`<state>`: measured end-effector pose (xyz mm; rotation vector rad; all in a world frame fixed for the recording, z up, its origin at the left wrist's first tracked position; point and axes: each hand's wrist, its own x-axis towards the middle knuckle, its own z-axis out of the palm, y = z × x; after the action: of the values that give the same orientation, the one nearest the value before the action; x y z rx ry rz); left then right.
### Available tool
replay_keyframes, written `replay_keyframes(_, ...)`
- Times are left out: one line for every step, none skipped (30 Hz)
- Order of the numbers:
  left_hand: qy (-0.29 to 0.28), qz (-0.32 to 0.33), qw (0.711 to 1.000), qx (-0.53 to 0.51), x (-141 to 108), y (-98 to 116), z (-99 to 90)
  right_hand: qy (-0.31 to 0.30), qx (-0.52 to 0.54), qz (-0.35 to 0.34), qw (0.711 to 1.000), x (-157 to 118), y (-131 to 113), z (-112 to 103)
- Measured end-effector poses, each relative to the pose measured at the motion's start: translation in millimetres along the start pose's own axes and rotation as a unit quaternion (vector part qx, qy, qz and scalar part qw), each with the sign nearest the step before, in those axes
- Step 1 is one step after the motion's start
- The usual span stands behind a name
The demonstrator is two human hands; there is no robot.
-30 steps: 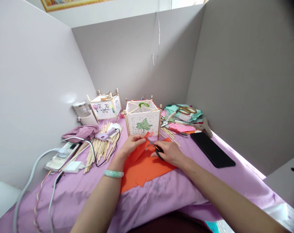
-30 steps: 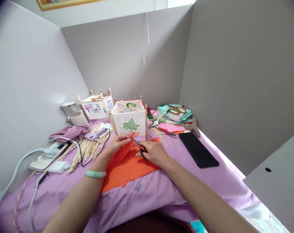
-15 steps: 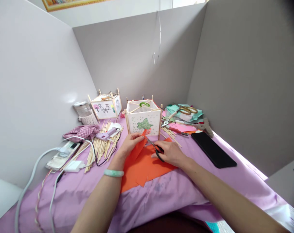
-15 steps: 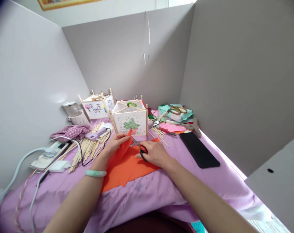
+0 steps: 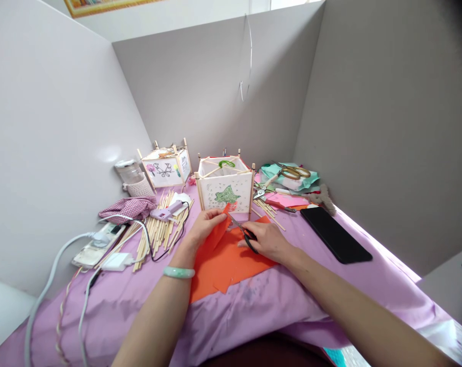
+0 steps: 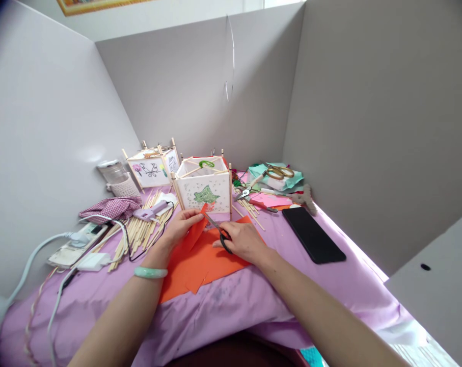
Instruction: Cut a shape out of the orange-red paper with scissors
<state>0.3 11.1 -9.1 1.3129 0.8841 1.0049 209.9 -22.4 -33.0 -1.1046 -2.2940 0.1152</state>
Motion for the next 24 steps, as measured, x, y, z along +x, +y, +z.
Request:
replay_keyframes(0.002, -0.003, 1.0, 0.0, -0.1, -0.2, 0.0, 0.0, -0.001, 0.001, 1.0, 0.1, 0.7, 0.5)
replay_keyframes(0.005, -0.006, 1.0, 0.0, -0.2, -0.3, 0.0, 0.0, -0.001, 0.002, 1.0, 0.2, 1.4, 0.9)
replay_keyframes(0.006, -0.009, 1.0, -0.001, -0.4, -0.5, 0.0, 0.0, 0.0, 0.003, 1.0, 0.3, 2.1, 1.4)
replay_keyframes(0.006, -0.012, 1.0, -0.003, -0.4, -0.7, -0.1, 0.0, 0.0, 0.003, 1.0, 0.3, 2.7, 1.8)
replay_keyframes(0.005, -0.013, 1.0, -0.006, -0.5, -0.9, -0.2, 0.0, 0.0, 0.003, 1.0, 0.2, 3.2, 2.1)
replay_keyframes(0.004, -0.013, 1.0, -0.009, -0.4, -1.1, -0.4, 0.001, -0.002, 0.003, 1.0, 0.1, 3.5, 2.3)
replay_keyframes(0.003, -0.012, 1.0, -0.009, -0.2, -1.3, -0.7, 0.003, -0.004, 0.003, 1.0, 0.0, 3.5, 2.4)
replay_keyframes(0.003, -0.011, 1.0, -0.006, -0.1, -1.4, -1.0, 0.005, -0.007, 0.004, 1.0, -0.1, 3.4, 2.4)
replay_keyframes(0.001, -0.009, 1.0, -0.001, 0.1, -1.4, -1.2, 0.008, -0.009, 0.005, 1.0, -0.3, 3.0, 2.3)
replay_keyframes(-0.003, -0.009, 1.0, 0.005, 0.2, -1.4, -1.4, 0.01, -0.009, 0.006, 1.0, -0.4, 2.4, 2.1)
replay_keyframes(-0.008, -0.009, 1.0, 0.011, 0.2, -1.2, -1.6, 0.011, -0.008, 0.006, 1.0, -0.6, 1.8, 1.9)
replay_keyframes(-0.014, -0.01, 1.0, 0.018, 0.1, -0.9, -1.5, 0.01, -0.005, 0.005, 1.0, -0.7, 1.1, 1.7)
replay_keyframes(-0.021, -0.013, 0.999, 0.024, -0.2, -0.6, -1.4, 0.01, -0.002, 0.004, 1.0, -0.9, 0.4, 1.5)
replay_keyframes(-0.028, -0.016, 0.999, 0.03, -0.5, -0.2, -1.2, 0.009, 0.0, 0.003, 1.0, -1.1, -0.2, 1.3)
replay_keyframes(-0.033, -0.018, 0.999, 0.034, -0.9, 0.2, -0.8, 0.009, 0.002, 0.002, 1.0, -1.2, -0.6, 1.2)
replay_keyframes(-0.037, -0.021, 0.998, 0.038, -1.2, 0.6, -0.5, 0.008, 0.003, 0.001, 1.0, -1.4, -0.9, 1.1)
replay_keyframes(-0.04, -0.022, 0.998, 0.041, -1.5, 1.0, -0.1, 0.007, 0.003, 0.001, 1.0, -1.5, -0.9, 1.1)
replay_keyframes(-0.04, -0.022, 0.998, 0.043, -1.8, 1.3, 0.2, 0.007, 0.003, 0.001, 1.0, -1.5, -0.8, 1.2)
replay_keyframes(-0.038, -0.021, 0.998, 0.044, -2.0, 1.6, 0.5, 0.007, 0.001, 0.001, 1.0, -1.4, -0.5, 1.4)
replay_keyframes(-0.034, -0.019, 0.998, 0.045, -2.0, 1.7, 0.8, 0.006, 0.0, 0.0, 1.0, -1.3, -0.1, 1.6)
replay_keyframes(-0.03, -0.019, 0.998, 0.046, -2.1, 1.7, 0.9, 0.005, 0.0, 0.0, 1.0, -1.1, 0.4, 1.8)
replay_keyframes(-0.026, -0.017, 0.998, 0.046, -2.0, 1.6, 1.1, 0.004, 0.001, 0.0, 1.0, -0.9, 0.9, 1.9)
replay_keyframes(-0.021, -0.017, 0.999, 0.045, -1.9, 1.4, 1.1, 0.003, 0.002, 0.0, 1.0, -0.6, 1.2, 2.0)
replay_keyframes(-0.018, -0.018, 0.999, 0.044, -1.9, 1.1, 1.2, 0.003, 0.002, 0.0, 1.0, -0.5, 1.6, 2.1)
